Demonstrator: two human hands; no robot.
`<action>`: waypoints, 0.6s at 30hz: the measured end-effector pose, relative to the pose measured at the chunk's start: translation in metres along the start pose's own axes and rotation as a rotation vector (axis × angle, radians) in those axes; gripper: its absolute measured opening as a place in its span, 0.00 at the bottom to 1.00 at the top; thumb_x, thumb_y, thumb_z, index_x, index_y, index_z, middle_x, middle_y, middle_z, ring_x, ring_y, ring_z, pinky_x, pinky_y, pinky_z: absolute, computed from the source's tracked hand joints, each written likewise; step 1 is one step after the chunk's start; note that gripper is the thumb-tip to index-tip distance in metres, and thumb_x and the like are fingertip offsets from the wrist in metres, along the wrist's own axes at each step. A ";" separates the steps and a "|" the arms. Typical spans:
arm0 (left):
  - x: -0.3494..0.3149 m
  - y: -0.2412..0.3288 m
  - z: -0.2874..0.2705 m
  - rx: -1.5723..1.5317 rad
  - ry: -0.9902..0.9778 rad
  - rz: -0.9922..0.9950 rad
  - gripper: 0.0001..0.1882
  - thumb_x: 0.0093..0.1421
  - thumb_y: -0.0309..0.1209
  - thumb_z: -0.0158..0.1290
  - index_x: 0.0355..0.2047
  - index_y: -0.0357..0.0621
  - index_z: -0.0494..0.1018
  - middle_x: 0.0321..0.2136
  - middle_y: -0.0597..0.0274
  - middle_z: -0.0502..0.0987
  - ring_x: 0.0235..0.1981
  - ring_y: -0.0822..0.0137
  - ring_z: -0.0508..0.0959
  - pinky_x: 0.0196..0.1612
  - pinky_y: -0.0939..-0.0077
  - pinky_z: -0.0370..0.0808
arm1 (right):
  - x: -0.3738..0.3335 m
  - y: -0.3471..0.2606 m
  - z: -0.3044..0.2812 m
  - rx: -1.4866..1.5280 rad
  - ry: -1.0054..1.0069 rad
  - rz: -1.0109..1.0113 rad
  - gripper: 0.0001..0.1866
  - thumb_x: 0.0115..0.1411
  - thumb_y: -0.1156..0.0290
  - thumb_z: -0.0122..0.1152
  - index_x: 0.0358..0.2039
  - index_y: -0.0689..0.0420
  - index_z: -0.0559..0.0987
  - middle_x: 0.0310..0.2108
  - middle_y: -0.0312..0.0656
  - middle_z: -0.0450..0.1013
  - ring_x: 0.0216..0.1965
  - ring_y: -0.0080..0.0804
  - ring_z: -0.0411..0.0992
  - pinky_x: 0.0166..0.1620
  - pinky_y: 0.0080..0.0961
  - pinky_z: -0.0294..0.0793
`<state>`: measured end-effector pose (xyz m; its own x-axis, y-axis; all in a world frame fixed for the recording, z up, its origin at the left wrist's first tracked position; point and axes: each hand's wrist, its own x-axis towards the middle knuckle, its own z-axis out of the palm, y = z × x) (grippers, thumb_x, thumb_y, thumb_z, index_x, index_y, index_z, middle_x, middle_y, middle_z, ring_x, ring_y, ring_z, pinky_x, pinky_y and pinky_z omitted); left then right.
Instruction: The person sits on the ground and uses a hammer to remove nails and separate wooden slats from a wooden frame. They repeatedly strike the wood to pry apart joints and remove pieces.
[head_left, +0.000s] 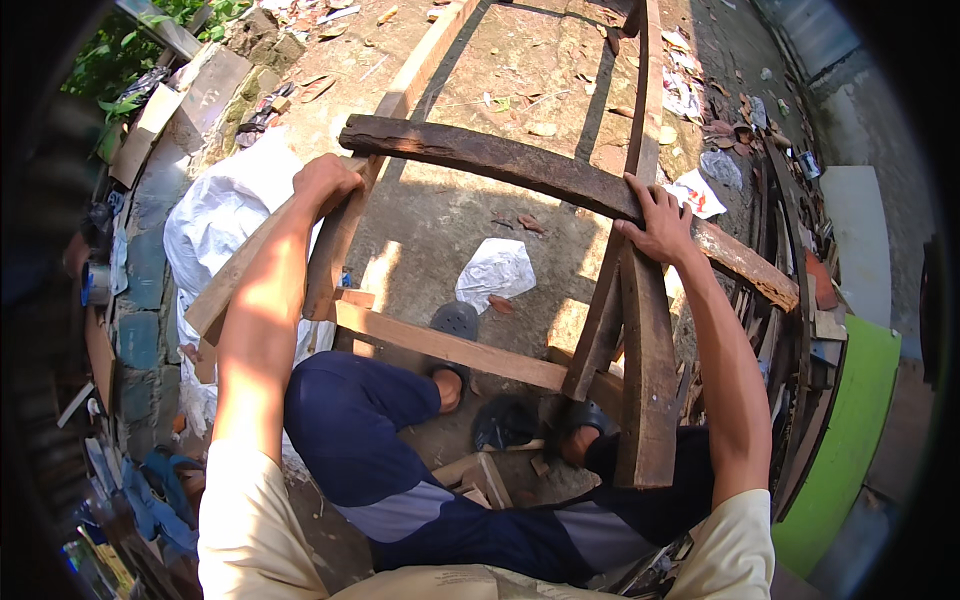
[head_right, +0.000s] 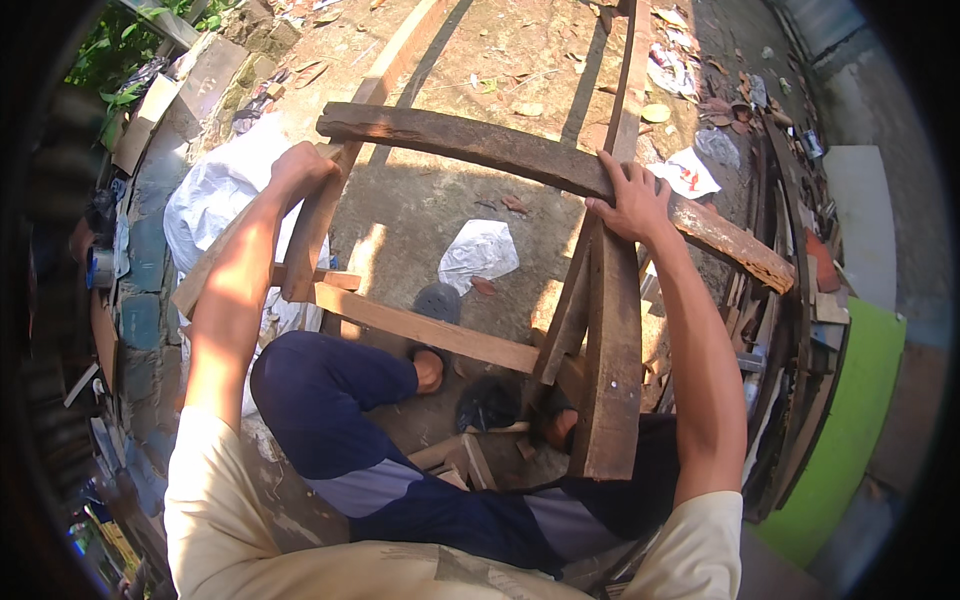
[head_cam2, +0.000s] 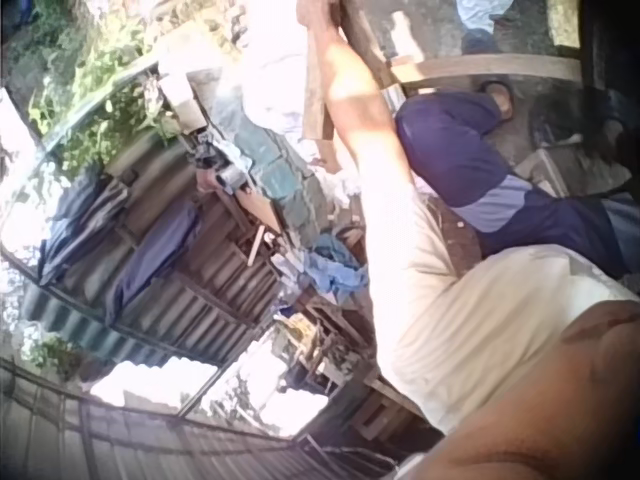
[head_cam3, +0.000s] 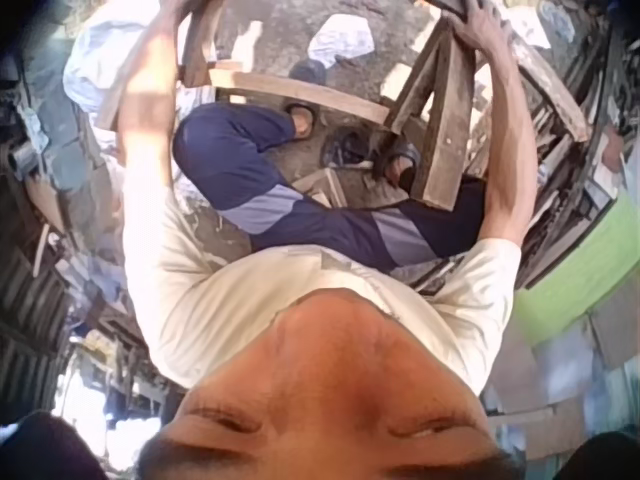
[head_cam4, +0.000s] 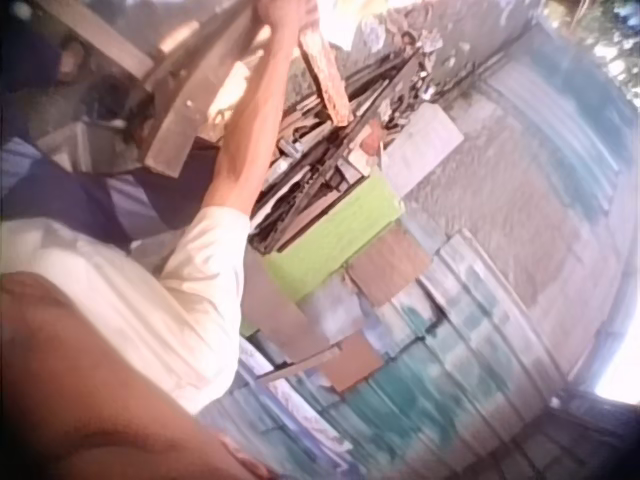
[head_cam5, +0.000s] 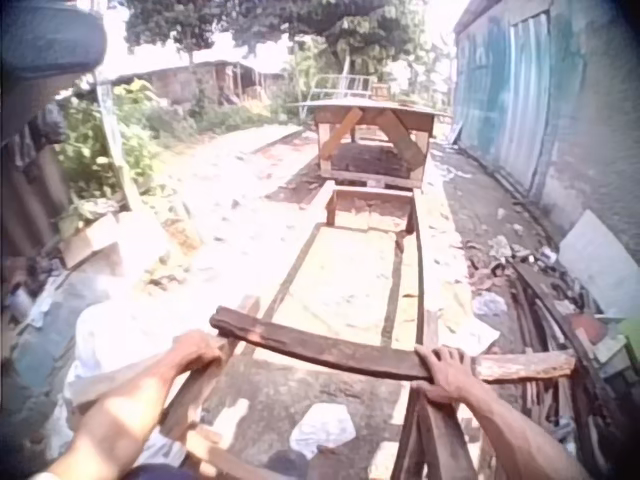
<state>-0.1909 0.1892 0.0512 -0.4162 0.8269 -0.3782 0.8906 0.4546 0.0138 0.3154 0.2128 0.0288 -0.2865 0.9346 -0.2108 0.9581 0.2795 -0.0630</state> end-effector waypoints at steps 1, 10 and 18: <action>0.000 0.000 0.000 -0.012 0.001 0.008 0.26 0.47 0.47 0.62 0.36 0.36 0.82 0.35 0.48 0.84 0.38 0.52 0.84 0.44 0.64 0.77 | 0.004 0.004 -0.001 0.059 -0.029 0.010 0.38 0.64 0.39 0.50 0.71 0.34 0.56 0.63 0.49 0.61 0.67 0.49 0.56 0.66 0.57 0.43; 0.002 -0.002 0.004 -0.010 0.030 -0.032 0.22 0.46 0.43 0.61 0.38 0.44 0.83 0.40 0.53 0.83 0.45 0.54 0.82 0.46 0.63 0.77 | 0.020 0.021 -0.007 0.373 -0.170 0.050 0.35 0.68 0.34 0.22 0.71 0.31 0.58 0.65 0.46 0.61 0.69 0.44 0.54 0.69 0.55 0.34; 0.004 0.004 0.014 0.053 0.085 -0.059 0.21 0.46 0.42 0.62 0.38 0.45 0.83 0.41 0.52 0.83 0.45 0.52 0.83 0.46 0.61 0.77 | 0.013 0.014 -0.005 0.190 -0.067 0.024 0.34 0.63 0.35 0.48 0.69 0.25 0.60 0.63 0.44 0.65 0.66 0.47 0.58 0.66 0.58 0.44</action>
<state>-0.1861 0.1895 0.0371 -0.4805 0.8250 -0.2974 0.8714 0.4874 -0.0558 0.3247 0.2296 0.0304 -0.2689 0.9221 -0.2783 0.9492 0.2047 -0.2390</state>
